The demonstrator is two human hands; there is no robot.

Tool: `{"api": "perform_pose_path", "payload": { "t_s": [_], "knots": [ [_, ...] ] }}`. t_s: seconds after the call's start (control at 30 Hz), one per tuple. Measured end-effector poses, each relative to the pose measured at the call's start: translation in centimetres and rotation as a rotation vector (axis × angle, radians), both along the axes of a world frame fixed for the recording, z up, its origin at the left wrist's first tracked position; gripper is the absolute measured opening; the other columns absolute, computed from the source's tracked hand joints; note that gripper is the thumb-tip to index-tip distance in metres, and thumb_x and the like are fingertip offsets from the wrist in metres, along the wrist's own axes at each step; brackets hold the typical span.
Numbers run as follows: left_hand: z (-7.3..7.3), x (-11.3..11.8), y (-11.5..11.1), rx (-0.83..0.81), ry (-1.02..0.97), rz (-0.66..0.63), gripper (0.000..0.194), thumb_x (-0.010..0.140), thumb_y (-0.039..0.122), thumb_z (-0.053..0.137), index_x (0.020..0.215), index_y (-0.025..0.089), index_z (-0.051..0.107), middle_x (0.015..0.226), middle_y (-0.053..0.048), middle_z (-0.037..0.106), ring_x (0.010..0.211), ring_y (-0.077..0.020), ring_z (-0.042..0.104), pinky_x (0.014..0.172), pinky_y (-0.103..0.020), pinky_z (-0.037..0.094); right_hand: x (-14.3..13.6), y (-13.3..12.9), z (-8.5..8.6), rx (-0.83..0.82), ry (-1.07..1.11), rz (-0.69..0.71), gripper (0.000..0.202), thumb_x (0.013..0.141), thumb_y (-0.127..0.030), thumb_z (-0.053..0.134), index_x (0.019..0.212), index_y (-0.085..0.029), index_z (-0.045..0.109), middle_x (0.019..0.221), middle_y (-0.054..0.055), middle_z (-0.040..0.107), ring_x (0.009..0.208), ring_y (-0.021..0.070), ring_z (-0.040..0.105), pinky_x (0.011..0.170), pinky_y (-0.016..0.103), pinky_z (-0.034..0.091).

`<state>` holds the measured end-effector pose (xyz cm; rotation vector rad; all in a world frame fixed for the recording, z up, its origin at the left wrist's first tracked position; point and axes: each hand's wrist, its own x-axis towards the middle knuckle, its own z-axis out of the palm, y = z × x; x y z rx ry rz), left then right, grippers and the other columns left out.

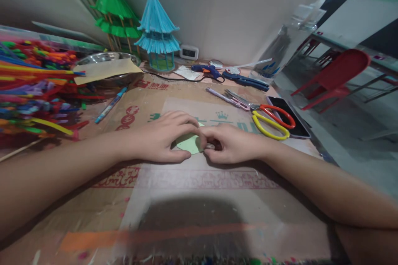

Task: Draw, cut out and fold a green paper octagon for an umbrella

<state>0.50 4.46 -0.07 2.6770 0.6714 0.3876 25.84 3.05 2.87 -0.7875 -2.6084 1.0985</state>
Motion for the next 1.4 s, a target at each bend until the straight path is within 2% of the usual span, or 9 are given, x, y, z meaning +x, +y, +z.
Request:
{"api": "perform_pose_path", "payload": {
  "t_s": [0.07, 0.17, 0.23, 0.37, 0.67, 0.87, 0.93, 1.07, 1.4],
  "knots": [
    [-0.1, 0.0, 0.1, -0.018, -0.019, -0.003, 0.043, 0.094, 0.045, 0.066, 0.13, 0.021, 0.065, 0.142, -0.014, 0.062, 0.136, -0.0362, 0.054, 0.117, -0.052, 0.039, 0.3, 0.3, -0.2, -0.15, 0.113, -0.066, 0.013, 0.081, -0.016, 0.063, 0.088, -0.022, 0.054, 0.068, -0.007, 0.05, 0.059, 0.0105, 0.045, 0.057, 0.023, 0.034],
    [-0.2, 0.0, 0.4, -0.041, -0.079, 0.05, 0.04, 0.104, 0.045, 0.053, 0.133, 0.02, 0.064, 0.143, -0.013, 0.063, 0.136, -0.0322, 0.056, 0.117, -0.049, 0.04, 0.9, 1.1, -0.9, -0.383, 0.348, -0.225, 0.016, 0.089, -0.027, 0.066, 0.092, -0.023, 0.052, 0.064, -0.009, 0.051, 0.052, 0.0085, 0.042, 0.051, 0.022, 0.031],
    [-0.2, 0.0, 0.6, -0.009, -0.095, 0.127, 0.041, 0.106, 0.042, 0.047, 0.138, 0.02, 0.062, 0.147, -0.014, 0.062, 0.138, -0.0317, 0.056, 0.117, -0.049, 0.04, 1.2, 1.9, -1.5, -0.432, 0.491, -0.322, 0.02, 0.088, -0.029, 0.07, 0.092, -0.023, 0.052, 0.059, -0.011, 0.05, 0.047, 0.0071, 0.039, 0.047, 0.021, 0.028],
    [-0.1, 0.0, 0.8, 0.049, -0.048, 0.204, 0.046, 0.1, 0.044, 0.056, 0.139, 0.02, 0.061, 0.142, -0.012, 0.066, 0.135, -0.0336, 0.056, 0.116, -0.05, 0.039, 1.4, 3.1, -2.4, -0.451, 0.588, -0.418, 0.021, 0.086, -0.027, 0.073, 0.092, -0.023, 0.053, 0.054, -0.013, 0.045, 0.042, 0.0058, 0.037, 0.042, 0.02, 0.023],
    [0.0, 0.7, 0.7, -0.024, -0.008, 0.178, 0.051, 0.096, 0.038, 0.053, 0.143, 0.02, 0.061, 0.134, -0.012, 0.065, 0.128, -0.0333, 0.056, 0.112, -0.049, 0.042, 0.7, 2.9, -2.3, -0.445, 0.53, -0.424, 0.021, 0.085, -0.026, 0.073, 0.093, -0.022, 0.054, 0.057, -0.012, 0.051, 0.044, 0.006, 0.043, 0.043, 0.019, 0.027],
    [0.5, 0.9, 0.5, -0.006, 0.1, 0.218, 0.056, 0.094, 0.042, 0.05, 0.143, 0.018, 0.062, 0.109, -0.011, 0.066, 0.111, -0.0329, 0.06, 0.101, -0.05, 0.046, 0.8, 3.0, -2.3, -0.436, 0.506, -0.427, 0.023, 0.085, -0.029, 0.074, 0.094, -0.022, 0.054, 0.057, -0.012, 0.05, 0.045, 0.0064, 0.044, 0.043, 0.019, 0.028],
    [0.6, 0.9, 0.5, 0.022, 0.12, 0.25, 0.059, 0.093, 0.045, 0.051, 0.144, 0.018, 0.061, 0.115, -0.012, 0.065, 0.116, -0.0344, 0.059, 0.104, -0.052, 0.045, 0.8, 2.9, -2.3, -0.44, 0.503, -0.426, 0.023, 0.085, -0.03, 0.074, 0.094, -0.022, 0.054, 0.058, -0.012, 0.051, 0.045, 0.0063, 0.044, 0.043, 0.019, 0.028],
    [0.5, 1.0, 0.6, 0.028, 0.087, 0.261, 0.067, 0.09, 0.046, 0.054, 0.15, 0.016, 0.054, 0.145, -0.016, 0.058, 0.136, -0.0385, 0.049, 0.116, -0.055, 0.037, 0.7, 2.9, -2.2, -0.442, 0.507, -0.418, 0.022, 0.086, -0.028, 0.073, 0.094, -0.022, 0.054, 0.057, -0.012, 0.049, 0.045, 0.0058, 0.043, 0.043, 0.019, 0.028],
    [0.7, 1.9, 0.4, 0.005, 0.111, 0.232, 0.068, 0.087, 0.04, 0.051, 0.149, 0.013, 0.057, 0.12, -0.016, 0.063, 0.116, -0.0375, 0.057, 0.104, -0.055, 0.044, 0.5, 3.0, -2.2, -0.438, 0.498, -0.397, 0.02, 0.088, -0.029, 0.072, 0.094, -0.022, 0.054, 0.055, -0.012, 0.05, 0.044, 0.0066, 0.043, 0.043, 0.019, 0.028]
  ]
}}
